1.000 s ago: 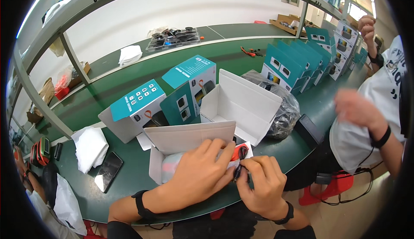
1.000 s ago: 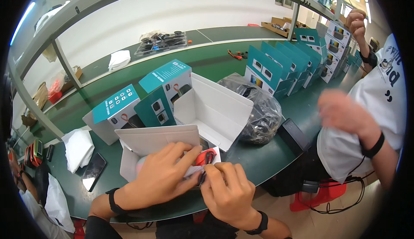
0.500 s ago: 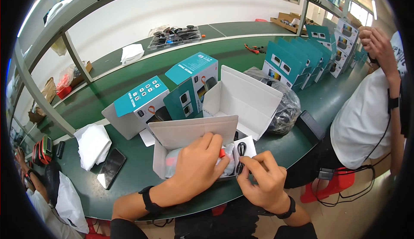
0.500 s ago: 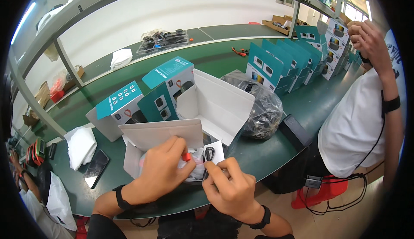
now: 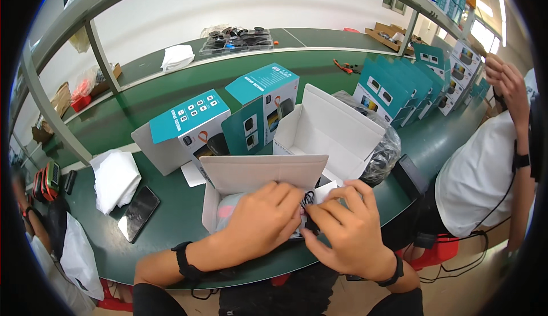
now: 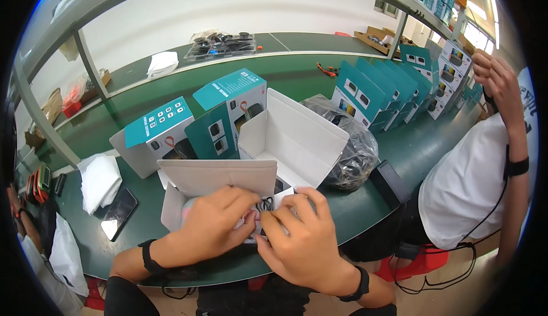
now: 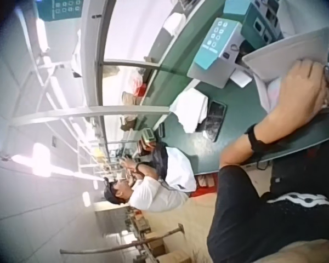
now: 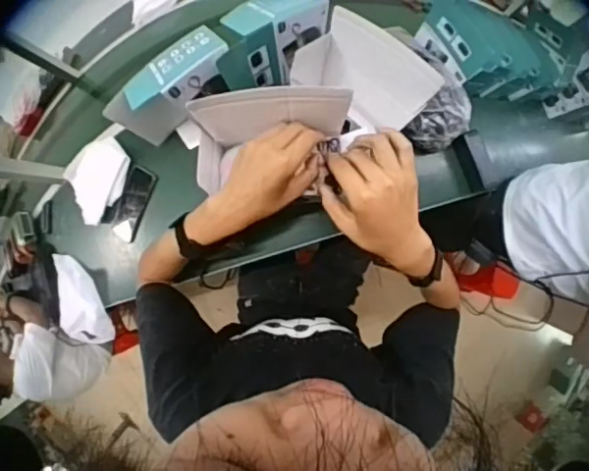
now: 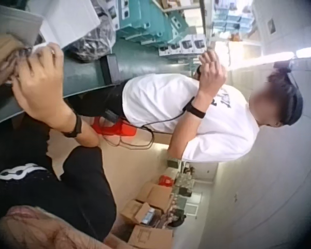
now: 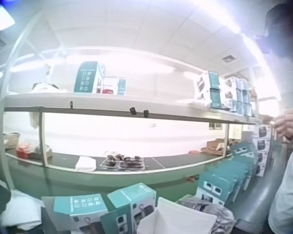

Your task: The person wraps a green and orange portable speaker in a white protective sheet, places it into a white box, and adds a small red accessory. They then close the box and repeat the wrapping and boxing process for another speaker. The person works at a green assembly table with multiple product boxes nearby.

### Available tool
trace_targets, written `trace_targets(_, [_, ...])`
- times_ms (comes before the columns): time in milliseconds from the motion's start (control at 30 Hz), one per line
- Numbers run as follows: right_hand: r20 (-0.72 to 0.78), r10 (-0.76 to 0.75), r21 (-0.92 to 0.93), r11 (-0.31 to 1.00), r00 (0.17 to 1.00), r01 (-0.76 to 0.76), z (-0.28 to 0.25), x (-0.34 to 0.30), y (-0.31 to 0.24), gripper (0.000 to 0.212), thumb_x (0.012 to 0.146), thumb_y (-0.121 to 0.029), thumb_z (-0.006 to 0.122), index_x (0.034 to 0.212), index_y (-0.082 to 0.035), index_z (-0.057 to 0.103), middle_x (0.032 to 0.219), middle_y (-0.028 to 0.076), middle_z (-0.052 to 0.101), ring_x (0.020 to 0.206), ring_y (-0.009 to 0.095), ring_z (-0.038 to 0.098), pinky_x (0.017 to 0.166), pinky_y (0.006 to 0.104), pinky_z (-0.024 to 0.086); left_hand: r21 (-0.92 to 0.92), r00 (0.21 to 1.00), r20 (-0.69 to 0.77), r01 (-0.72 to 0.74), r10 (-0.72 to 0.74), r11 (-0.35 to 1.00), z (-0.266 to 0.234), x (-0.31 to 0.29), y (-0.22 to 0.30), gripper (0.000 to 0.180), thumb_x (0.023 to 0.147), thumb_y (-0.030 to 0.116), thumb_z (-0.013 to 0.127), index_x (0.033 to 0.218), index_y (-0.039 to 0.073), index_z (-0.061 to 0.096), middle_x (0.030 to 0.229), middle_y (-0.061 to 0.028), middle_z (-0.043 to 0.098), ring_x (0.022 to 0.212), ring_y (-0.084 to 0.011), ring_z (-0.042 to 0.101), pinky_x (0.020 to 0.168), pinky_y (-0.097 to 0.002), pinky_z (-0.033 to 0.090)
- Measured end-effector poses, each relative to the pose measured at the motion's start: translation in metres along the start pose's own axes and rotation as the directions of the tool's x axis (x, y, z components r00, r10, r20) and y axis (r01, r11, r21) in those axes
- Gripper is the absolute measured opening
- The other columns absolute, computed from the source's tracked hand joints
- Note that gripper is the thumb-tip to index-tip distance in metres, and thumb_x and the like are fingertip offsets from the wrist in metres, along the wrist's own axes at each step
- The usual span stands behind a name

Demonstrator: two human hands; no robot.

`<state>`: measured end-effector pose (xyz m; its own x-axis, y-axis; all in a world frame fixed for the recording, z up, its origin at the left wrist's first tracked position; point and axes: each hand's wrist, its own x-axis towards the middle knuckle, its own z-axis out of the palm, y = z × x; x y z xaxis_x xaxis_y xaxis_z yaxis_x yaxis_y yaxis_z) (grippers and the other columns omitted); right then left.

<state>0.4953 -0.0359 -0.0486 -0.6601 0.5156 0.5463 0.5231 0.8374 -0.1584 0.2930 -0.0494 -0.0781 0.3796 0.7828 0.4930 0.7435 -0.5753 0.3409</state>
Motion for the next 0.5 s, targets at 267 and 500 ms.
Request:
trace_targets(267, [0.156,-0.156,0.009,0.988,0.975,0.156,-0.008,-0.014,0.011,0.03,0.076,-0.027,0.082,0.095,-0.006,0.075,0.1,0.004,0.072,0.114,0.026,0.064,0.114,0.0578,0.037,-0.06,0.99,-0.021,-0.137,0.136,0.989,0.001,0.0,-0.009,0.029,0.083,0.017,0.079,0.105,0.001,0.069,0.102,-0.0098,0.066,0.093,-0.0295,0.06,0.078,-0.0389,0.053])
trace_targets(500, [0.159,-0.176,0.045,0.984,0.971,0.171,-0.003,-0.013,0.027,0.017,0.077,-0.016,0.078,0.093,-0.01,0.076,0.106,0.005,0.069,0.112,0.025,0.065,0.11,0.053,0.041,-0.079,0.989,0.081,-0.113,0.12,0.99,-0.002,-0.001,-0.001,0.037,0.084,0.019,0.076,0.114,-0.003,0.07,0.122,-0.014,0.062,0.105,-0.0316,0.057,0.084,-0.0415,0.051])
